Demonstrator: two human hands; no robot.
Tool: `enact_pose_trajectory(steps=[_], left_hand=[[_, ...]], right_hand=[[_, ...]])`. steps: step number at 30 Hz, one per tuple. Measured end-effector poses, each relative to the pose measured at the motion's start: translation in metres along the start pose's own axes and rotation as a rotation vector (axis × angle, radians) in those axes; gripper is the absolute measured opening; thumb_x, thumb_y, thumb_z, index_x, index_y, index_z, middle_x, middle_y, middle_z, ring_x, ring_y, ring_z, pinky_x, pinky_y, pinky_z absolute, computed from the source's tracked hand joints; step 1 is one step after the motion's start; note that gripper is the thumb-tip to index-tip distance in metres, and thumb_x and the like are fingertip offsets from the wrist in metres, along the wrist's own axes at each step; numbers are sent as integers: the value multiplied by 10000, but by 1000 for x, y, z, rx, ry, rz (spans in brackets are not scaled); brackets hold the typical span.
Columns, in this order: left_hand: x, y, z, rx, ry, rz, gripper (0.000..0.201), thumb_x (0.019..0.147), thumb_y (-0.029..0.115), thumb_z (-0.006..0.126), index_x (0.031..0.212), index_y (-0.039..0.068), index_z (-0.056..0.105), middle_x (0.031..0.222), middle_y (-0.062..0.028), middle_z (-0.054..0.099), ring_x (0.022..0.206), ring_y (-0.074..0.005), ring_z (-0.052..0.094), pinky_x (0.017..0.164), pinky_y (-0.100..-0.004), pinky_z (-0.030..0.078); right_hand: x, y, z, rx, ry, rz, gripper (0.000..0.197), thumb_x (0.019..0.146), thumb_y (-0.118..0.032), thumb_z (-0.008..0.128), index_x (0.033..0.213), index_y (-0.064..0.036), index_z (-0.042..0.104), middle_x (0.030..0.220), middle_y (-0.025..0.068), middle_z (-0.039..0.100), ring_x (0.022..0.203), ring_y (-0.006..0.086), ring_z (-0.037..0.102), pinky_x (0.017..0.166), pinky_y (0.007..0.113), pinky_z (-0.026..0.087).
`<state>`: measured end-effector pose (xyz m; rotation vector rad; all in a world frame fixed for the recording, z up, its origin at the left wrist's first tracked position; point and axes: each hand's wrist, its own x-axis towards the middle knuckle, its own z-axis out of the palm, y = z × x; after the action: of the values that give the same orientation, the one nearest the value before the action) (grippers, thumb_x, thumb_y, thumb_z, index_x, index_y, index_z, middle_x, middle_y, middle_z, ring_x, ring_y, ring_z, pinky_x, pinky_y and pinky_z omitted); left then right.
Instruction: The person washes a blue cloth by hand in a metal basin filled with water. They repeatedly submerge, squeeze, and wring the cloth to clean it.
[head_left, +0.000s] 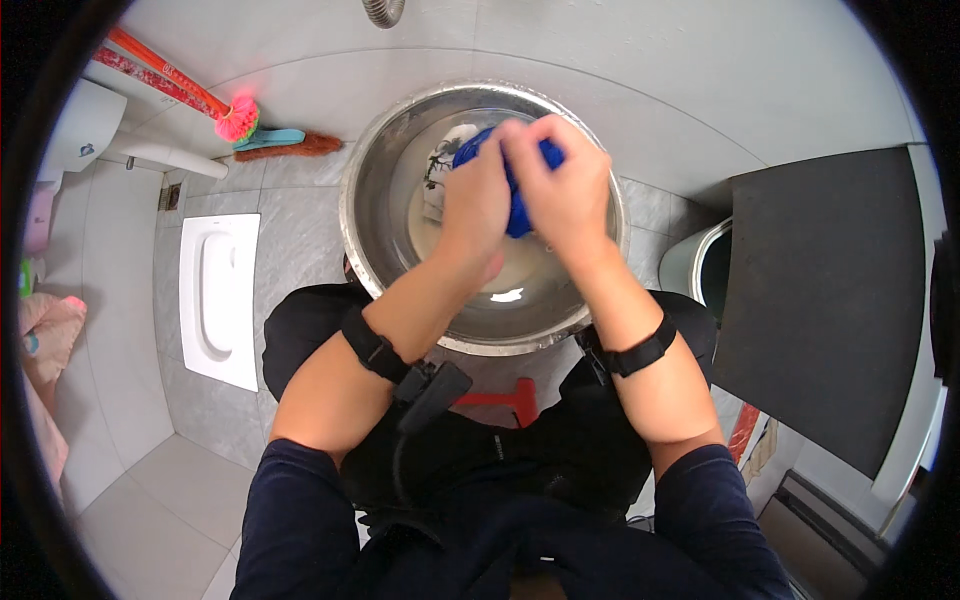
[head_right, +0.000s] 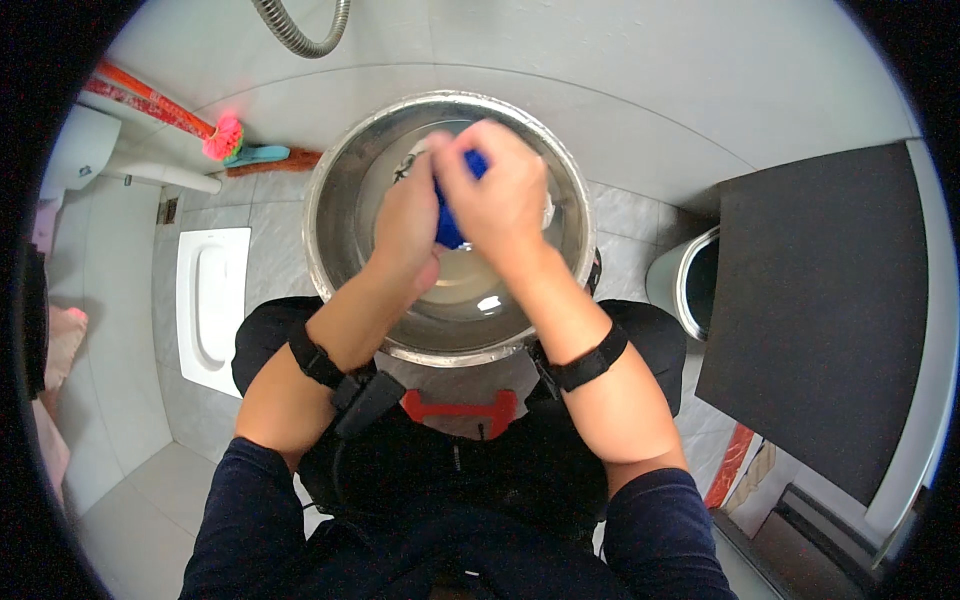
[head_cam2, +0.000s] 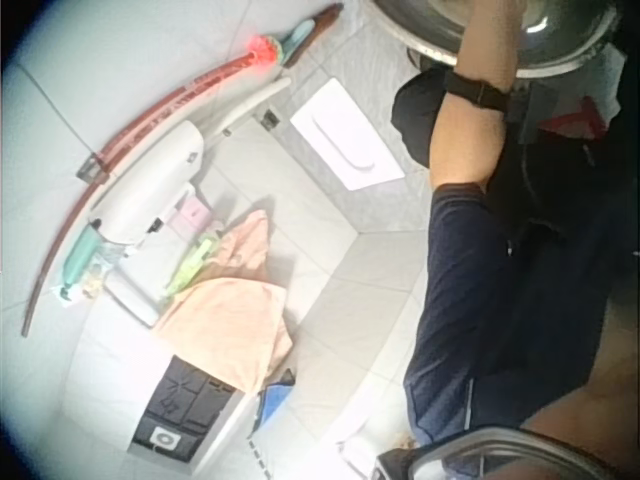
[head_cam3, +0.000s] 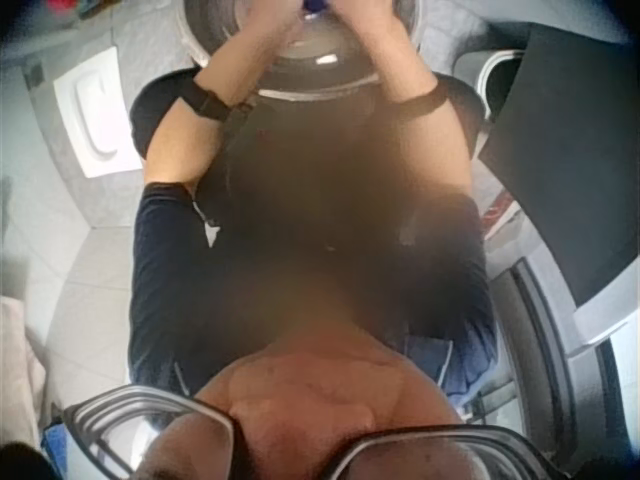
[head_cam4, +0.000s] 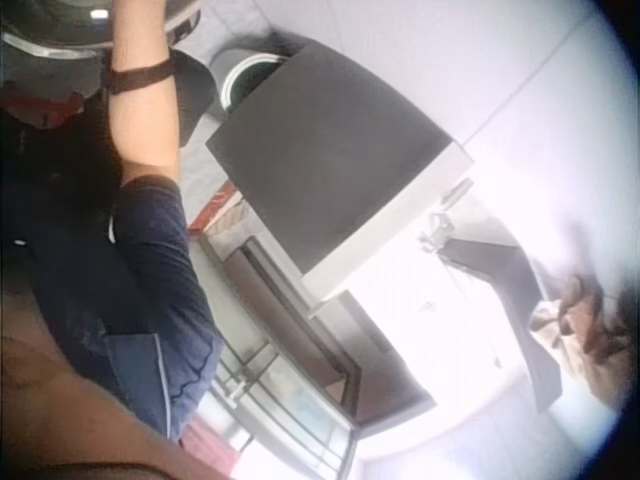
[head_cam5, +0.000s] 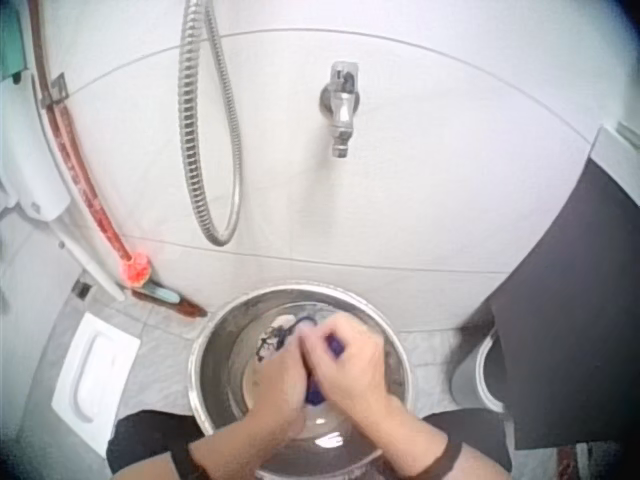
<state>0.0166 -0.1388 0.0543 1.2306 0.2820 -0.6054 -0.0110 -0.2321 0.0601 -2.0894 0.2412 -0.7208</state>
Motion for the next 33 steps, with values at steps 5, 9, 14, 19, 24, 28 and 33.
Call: enact_pose_trajectory(steps=[5, 9, 14, 19, 24, 28, 33], left_hand=[[10, 13, -15, 50, -49, -8, 359, 972, 331, 558, 1009, -6, 676, 889, -51, 625, 783, -113, 575, 716, -286, 476], [15, 15, -25, -215, -205, -92, 322, 988, 395, 549, 848, 112, 618, 732, 4, 575, 646, -114, 588, 585, -291, 485], [10, 0, -7, 21, -109, -19, 301, 961, 275, 572, 927, -4, 681, 869, -55, 634, 705, -123, 575, 643, -286, 468], [25, 16, -29, -162, -225, -74, 290, 994, 309, 538, 1040, 40, 636, 868, -34, 644, 738, -120, 627, 654, -276, 513], [6, 0, -6, -65, -218, -34, 282, 960, 240, 542, 796, 34, 641, 758, -23, 581, 689, -103, 546, 650, -258, 450], [15, 11, -15, -199, -185, 17, 276, 943, 277, 575, 835, 30, 633, 766, -31, 581, 705, -124, 560, 666, -296, 471], [17, 5, -19, -379, -270, -118, 250, 967, 342, 580, 921, 101, 626, 822, -20, 626, 736, -134, 633, 664, -311, 531]], right_hand=[[-11, -15, 9, 101, 15, 15, 167, 819, -139, 720, 739, -40, 613, 696, 137, 603, 632, 279, 610, 592, 348, 482], [-20, -27, 12, 35, -30, -226, 215, 806, -157, 745, 728, -29, 590, 710, 141, 605, 644, 344, 605, 585, 379, 485], [3, 2, 0, -37, 142, 150, 289, 875, -223, 708, 695, -23, 603, 638, 174, 599, 582, 347, 609, 556, 404, 477], [-21, -22, 16, 52, 12, -126, 165, 852, -161, 702, 758, -52, 622, 712, 164, 608, 663, 337, 629, 606, 390, 489], [5, 3, 0, -43, 158, 194, 279, 906, -225, 683, 730, -15, 631, 631, 181, 615, 557, 299, 613, 558, 391, 475], [-22, -15, 15, 61, 107, -24, 191, 873, -160, 690, 748, -34, 621, 676, 158, 600, 615, 310, 623, 582, 386, 484], [-10, -8, 13, -52, 103, -109, 222, 870, -194, 703, 737, -35, 626, 672, 160, 599, 607, 331, 614, 573, 373, 487]])
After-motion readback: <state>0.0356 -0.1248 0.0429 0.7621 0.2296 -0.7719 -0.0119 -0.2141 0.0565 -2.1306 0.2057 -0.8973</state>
